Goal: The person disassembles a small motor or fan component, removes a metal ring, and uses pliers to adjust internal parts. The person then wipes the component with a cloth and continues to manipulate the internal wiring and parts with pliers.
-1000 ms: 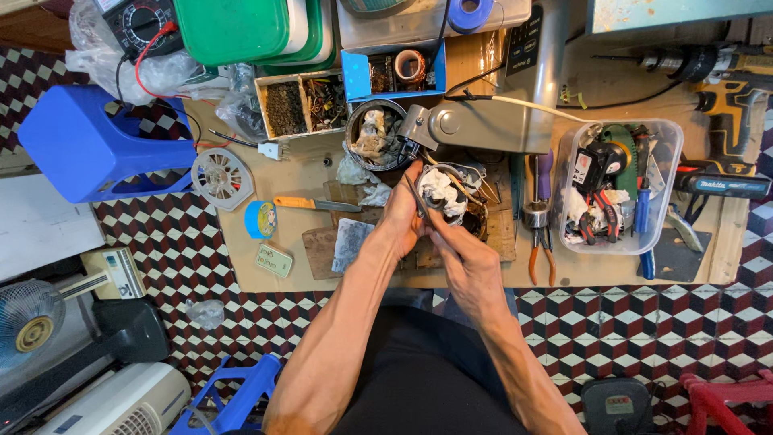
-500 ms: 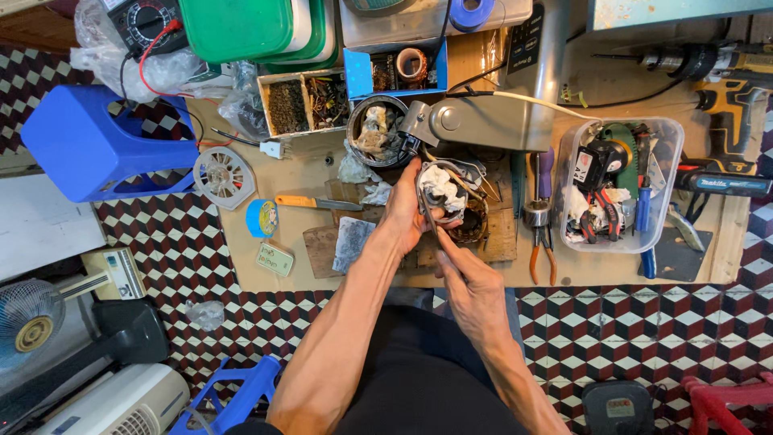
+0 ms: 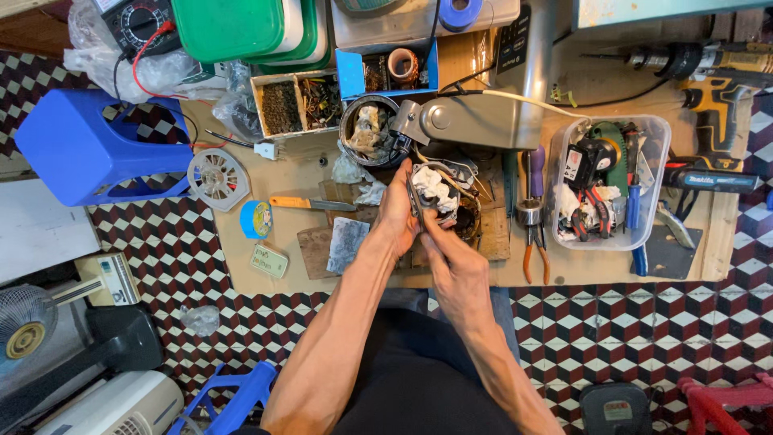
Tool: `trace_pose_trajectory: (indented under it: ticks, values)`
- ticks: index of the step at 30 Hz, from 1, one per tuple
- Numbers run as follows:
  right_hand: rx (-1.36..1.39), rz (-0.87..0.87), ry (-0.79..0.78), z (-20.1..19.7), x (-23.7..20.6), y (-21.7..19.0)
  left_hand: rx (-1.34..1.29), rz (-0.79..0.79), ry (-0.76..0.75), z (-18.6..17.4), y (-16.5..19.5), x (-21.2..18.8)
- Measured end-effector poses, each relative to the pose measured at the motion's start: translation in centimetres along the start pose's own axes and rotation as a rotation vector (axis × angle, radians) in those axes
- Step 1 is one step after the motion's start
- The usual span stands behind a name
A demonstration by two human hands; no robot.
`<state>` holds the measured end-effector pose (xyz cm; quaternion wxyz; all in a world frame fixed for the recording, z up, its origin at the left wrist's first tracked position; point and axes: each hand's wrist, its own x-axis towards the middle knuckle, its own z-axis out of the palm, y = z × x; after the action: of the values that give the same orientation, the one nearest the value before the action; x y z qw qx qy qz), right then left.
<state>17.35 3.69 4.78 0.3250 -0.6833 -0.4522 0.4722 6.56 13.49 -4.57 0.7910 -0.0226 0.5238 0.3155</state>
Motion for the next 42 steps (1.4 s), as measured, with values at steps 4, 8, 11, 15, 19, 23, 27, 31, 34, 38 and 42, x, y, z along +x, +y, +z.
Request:
trace_pose_trajectory:
  ticks: [4, 8, 11, 15, 19, 23, 27, 31, 34, 38, 42]
  values:
    - [0.138, -0.03, 0.02, 0.4, -0.4, 0.0, -0.03, -0.002, -0.005, 0.1, -0.2, -0.1]
    - [0.063, 0.014, 0.066, 0.6, -0.5, 0.1, -0.037, -0.024, 0.093, 0.3, -0.4, -0.1]
    - [0.092, 0.046, 0.038, 0.6, -0.7, 0.0, -0.08, 0.051, -0.097, 0.4, -0.6, -0.3]
    - [0.087, -0.016, 0.063, 0.7, -0.9, -0.1, -0.047, 0.056, 0.051, 0.6, -0.7, -0.7]
    - [0.045, -0.144, 0.121, 0.9, -1.2, 0.1, -0.063, 0.104, -0.001, 1.2, -0.8, -0.5]
    - [0.063, 0.049, 0.097, 0.9, -1.5, -0.1, -0.133, 0.072, 0.069, 1.4, -1.5, -0.6]
    - [0.129, -0.012, 0.131, 0.8, -1.9, -0.8, -0.147, 0.17, -0.109, 1.6, -1.8, -0.7]
    - [0.219, 0.129, 0.108, 0.9, -1.7, -1.0, -0.184, 0.111, 0.035, 2.1, -2.0, -1.0]
    - [0.193, 0.131, 0.14, 1.1, -1.6, -0.8, -0.19, 0.148, -0.021, 2.3, -2.1, -1.5]
    - [0.196, 0.094, 0.199, 1.3, -2.1, -0.7, -0.197, 0.171, -0.035, 2.3, -2.4, -1.6]
    - [0.091, 0.157, 0.224, 1.5, -2.2, -1.1, -0.227, 0.234, -0.164, 2.4, -2.6, -1.3]
